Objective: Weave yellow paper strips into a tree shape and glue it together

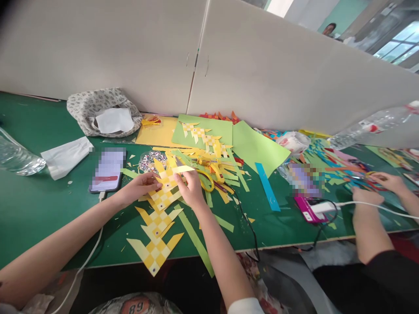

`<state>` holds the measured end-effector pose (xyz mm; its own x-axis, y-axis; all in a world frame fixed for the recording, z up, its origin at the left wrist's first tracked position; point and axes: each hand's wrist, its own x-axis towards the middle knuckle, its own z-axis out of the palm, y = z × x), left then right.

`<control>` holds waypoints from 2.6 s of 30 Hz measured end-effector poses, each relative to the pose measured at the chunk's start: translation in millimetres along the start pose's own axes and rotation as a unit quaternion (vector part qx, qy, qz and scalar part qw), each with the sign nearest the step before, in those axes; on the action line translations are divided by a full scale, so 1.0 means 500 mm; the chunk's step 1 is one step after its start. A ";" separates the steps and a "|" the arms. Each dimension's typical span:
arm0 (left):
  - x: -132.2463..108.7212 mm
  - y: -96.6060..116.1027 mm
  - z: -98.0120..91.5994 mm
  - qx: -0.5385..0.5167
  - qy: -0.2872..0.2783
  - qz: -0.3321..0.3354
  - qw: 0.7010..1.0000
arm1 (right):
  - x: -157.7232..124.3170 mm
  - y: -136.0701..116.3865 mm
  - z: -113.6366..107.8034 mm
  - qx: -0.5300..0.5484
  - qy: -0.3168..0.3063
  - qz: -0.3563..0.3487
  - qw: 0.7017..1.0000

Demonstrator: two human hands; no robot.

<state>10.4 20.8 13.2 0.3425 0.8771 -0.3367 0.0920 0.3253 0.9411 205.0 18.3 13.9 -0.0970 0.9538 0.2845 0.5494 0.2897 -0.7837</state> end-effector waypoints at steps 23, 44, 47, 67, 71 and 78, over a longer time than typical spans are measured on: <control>-0.002 0.000 0.005 -0.012 0.002 0.002 1.000 | 0.001 0.002 0.008 -0.032 -0.011 -0.028 0.999; 0.000 -0.003 0.000 -0.105 0.017 0.087 0.991 | -0.007 -0.025 0.017 0.229 0.026 0.165 0.959; 0.004 -0.012 -0.002 -0.092 0.029 0.088 0.991 | -0.006 -0.029 0.020 0.236 0.029 0.163 0.958; 0.001 -0.009 0.009 -0.019 0.049 0.095 0.994 | -0.012 -0.029 0.031 0.209 0.008 0.141 0.968; 0.004 -0.012 0.010 -0.012 0.046 0.097 0.994 | -0.013 -0.028 0.032 0.214 0.014 0.131 0.968; 0.005 -0.016 0.010 -0.033 0.053 0.089 0.994 | -0.013 -0.028 0.033 0.208 0.009 0.117 0.971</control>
<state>15.4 18.4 4.8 0.2475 0.9538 -0.1701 -0.0244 0.1817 0.9831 184.5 9.4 13.9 0.0077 0.9969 0.0781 0.1706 0.0756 -0.9824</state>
